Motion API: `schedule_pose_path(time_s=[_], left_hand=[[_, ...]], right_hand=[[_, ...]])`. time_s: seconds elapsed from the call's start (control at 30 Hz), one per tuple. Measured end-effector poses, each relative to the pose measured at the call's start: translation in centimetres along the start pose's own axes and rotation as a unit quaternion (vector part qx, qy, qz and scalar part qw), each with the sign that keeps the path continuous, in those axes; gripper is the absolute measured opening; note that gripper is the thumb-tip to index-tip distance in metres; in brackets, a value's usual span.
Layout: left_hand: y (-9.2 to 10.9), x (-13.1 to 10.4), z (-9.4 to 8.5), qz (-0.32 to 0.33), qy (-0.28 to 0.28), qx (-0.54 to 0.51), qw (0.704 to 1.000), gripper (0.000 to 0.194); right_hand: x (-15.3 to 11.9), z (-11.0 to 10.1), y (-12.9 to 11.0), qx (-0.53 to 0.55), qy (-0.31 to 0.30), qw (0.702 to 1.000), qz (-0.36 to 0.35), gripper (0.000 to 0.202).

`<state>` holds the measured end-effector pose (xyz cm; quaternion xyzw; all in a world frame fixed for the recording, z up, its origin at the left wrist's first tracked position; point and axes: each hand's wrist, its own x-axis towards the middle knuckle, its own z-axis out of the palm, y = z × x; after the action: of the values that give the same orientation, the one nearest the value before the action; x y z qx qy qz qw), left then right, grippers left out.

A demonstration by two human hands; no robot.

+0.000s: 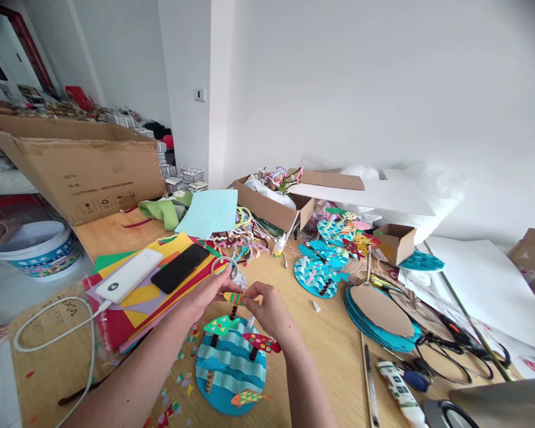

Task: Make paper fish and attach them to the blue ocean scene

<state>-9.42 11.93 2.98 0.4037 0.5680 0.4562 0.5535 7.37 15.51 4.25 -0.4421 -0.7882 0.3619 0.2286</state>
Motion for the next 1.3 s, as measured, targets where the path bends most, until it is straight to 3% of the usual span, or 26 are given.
schedule_pose_path(time_s=[0.57,0.9,1.3], left_hand=[[0.0,0.1,-0.4,0.006,-0.018,0.024,1.000,0.063],[-0.5,0.3,-0.7,0.044,-0.031,0.096,0.994,0.030],[-1.5,1.2,-0.5,0.086,-0.043,0.142,0.985,0.035]], right_hand=[[0.2,0.4,0.3,-0.006,0.006,1.000,0.013,0.014],[0.1,0.4,0.1,-0.002,0.004,1.000,0.023,0.012],[0.0,0.5,0.0,-0.003,0.001,1.000,0.031,0.014]])
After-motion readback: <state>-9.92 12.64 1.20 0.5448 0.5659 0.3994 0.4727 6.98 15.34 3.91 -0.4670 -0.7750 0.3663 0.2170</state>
